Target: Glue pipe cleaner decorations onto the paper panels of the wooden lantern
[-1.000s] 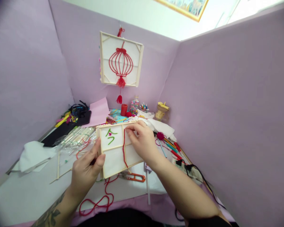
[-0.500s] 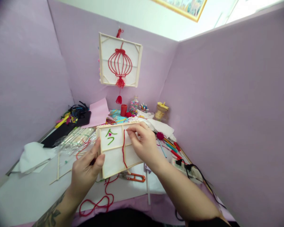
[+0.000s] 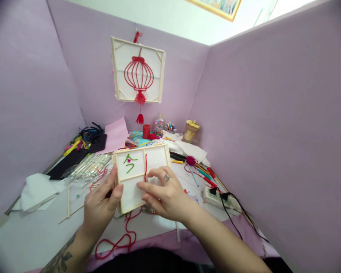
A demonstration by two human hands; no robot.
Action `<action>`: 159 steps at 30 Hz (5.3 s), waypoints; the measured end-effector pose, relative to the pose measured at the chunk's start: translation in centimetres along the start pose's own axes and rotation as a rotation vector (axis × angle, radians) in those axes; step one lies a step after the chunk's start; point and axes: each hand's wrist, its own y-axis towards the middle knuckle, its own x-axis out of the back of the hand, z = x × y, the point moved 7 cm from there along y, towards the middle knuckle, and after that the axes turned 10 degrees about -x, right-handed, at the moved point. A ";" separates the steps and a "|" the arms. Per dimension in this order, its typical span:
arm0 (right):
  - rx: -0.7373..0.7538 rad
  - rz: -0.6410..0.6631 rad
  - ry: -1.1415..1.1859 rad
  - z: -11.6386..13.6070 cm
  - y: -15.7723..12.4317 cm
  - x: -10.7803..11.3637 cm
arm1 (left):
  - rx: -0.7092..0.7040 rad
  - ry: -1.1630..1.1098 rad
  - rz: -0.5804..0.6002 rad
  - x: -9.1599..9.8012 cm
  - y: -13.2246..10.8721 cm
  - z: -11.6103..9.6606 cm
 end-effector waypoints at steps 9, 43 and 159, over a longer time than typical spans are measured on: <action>-0.093 -0.159 -0.009 -2.0 -0.6 0.9 | -0.014 0.006 -0.019 0.2 0.1 0.0; -0.018 -0.090 0.255 -4.5 3.6 2.8 | -0.027 0.041 -0.028 0.2 0.1 -0.1; -0.462 -0.128 -0.048 -2.4 -0.3 -0.6 | -0.024 0.021 -0.080 0.2 0.2 0.1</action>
